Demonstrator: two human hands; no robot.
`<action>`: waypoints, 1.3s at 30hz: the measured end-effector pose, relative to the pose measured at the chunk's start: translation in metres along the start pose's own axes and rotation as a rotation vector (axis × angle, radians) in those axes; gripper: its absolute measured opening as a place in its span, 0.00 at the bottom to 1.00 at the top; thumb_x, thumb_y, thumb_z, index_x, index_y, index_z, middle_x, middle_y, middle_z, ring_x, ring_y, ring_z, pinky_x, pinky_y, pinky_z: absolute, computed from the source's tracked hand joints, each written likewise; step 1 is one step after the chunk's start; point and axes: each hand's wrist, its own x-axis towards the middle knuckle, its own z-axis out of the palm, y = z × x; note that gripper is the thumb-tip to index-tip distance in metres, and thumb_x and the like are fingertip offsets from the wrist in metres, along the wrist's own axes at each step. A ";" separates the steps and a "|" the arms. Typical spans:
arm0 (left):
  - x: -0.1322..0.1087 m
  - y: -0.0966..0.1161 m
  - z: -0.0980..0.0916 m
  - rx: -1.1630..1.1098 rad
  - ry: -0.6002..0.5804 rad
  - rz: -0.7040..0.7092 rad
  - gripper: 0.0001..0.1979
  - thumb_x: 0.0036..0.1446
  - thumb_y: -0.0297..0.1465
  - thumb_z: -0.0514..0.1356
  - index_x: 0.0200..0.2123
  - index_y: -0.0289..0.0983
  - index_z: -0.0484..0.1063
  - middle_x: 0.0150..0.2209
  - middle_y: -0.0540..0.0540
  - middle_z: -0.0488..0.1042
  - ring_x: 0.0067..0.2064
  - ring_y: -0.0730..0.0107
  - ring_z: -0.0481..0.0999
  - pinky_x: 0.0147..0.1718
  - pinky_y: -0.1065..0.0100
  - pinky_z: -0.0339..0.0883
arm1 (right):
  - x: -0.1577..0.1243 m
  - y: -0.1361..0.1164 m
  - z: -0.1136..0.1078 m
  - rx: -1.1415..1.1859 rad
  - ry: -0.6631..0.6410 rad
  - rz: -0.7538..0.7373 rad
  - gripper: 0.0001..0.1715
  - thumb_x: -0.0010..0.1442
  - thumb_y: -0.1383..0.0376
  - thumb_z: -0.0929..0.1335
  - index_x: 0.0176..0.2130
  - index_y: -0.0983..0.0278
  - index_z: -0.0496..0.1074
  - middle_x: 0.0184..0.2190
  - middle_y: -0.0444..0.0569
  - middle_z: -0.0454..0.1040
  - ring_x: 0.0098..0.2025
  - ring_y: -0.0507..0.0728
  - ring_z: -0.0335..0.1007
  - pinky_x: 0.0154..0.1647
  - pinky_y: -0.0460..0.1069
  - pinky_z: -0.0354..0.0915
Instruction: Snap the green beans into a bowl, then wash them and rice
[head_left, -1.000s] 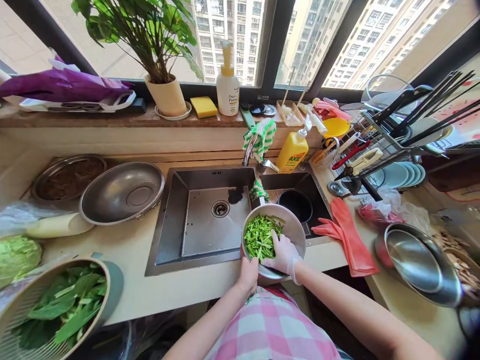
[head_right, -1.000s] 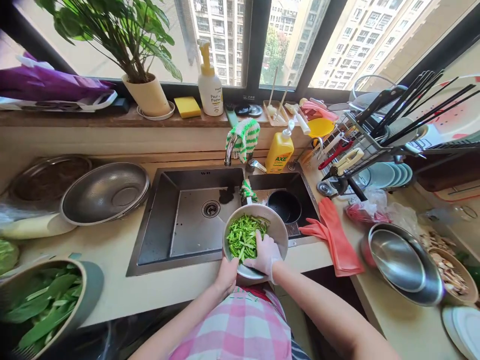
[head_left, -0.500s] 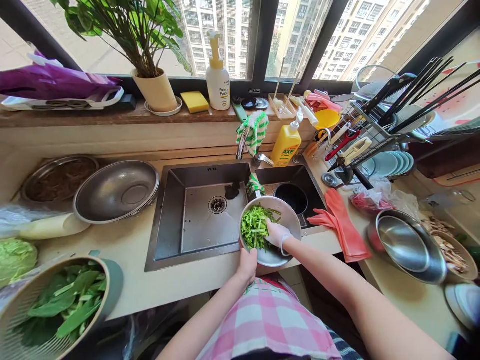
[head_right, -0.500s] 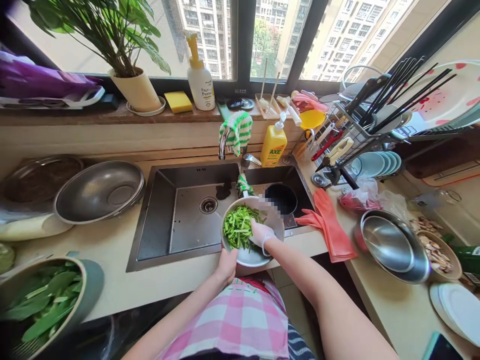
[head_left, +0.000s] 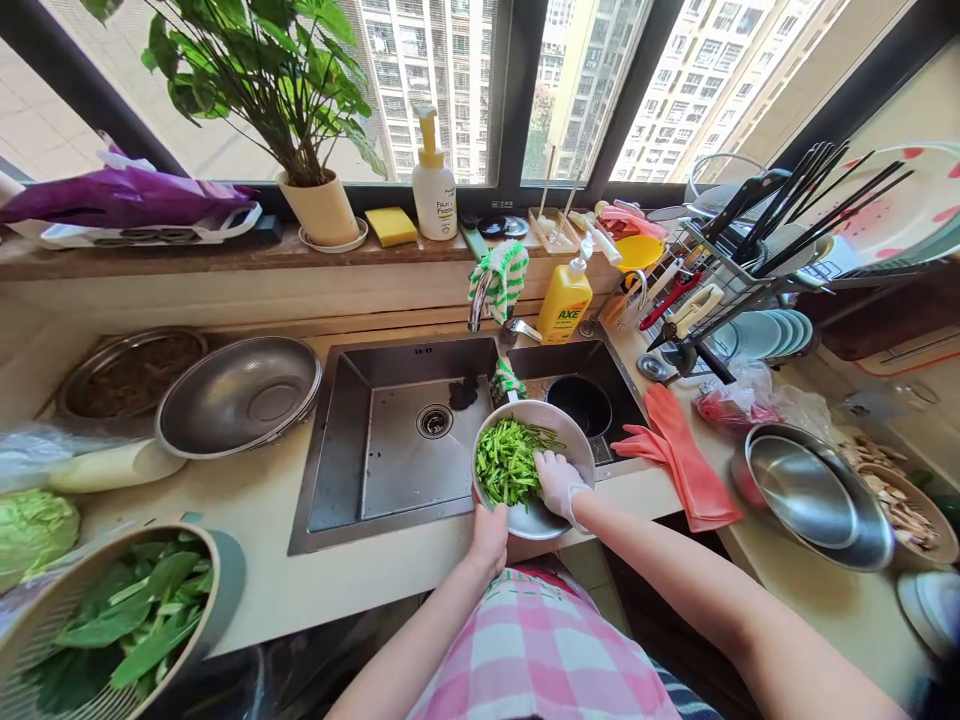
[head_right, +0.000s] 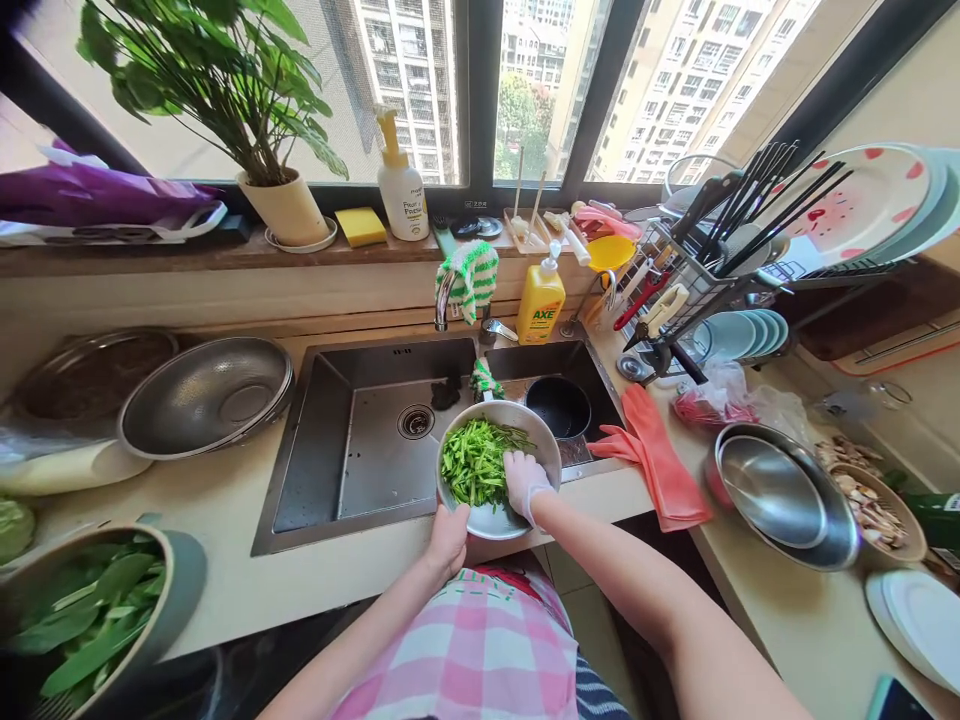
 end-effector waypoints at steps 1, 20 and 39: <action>0.000 0.000 0.000 -0.016 -0.004 -0.021 0.29 0.44 0.18 0.52 0.52 0.37 0.61 0.42 0.44 0.75 0.43 0.69 0.74 0.45 0.67 0.66 | 0.001 -0.003 0.004 0.017 -0.023 0.008 0.29 0.50 0.72 0.65 0.52 0.65 0.56 0.48 0.61 0.63 0.49 0.65 0.63 0.42 0.56 0.62; 0.000 -0.005 -0.004 -0.018 -0.038 -0.034 0.19 0.44 0.22 0.57 0.42 0.35 0.67 0.37 0.43 0.76 0.42 0.66 0.74 0.44 0.65 0.67 | -0.009 0.019 -0.023 0.075 -0.014 -0.065 0.42 0.38 0.45 0.70 0.47 0.64 0.62 0.47 0.59 0.65 0.49 0.67 0.63 0.44 0.56 0.61; 0.000 -0.006 -0.005 0.027 -0.041 -0.032 0.24 0.43 0.19 0.55 0.47 0.34 0.66 0.38 0.42 0.76 0.40 0.66 0.75 0.42 0.67 0.67 | 0.019 0.000 0.009 0.171 -0.021 -0.023 0.17 0.60 0.56 0.57 0.42 0.62 0.65 0.38 0.54 0.74 0.39 0.60 0.71 0.36 0.51 0.60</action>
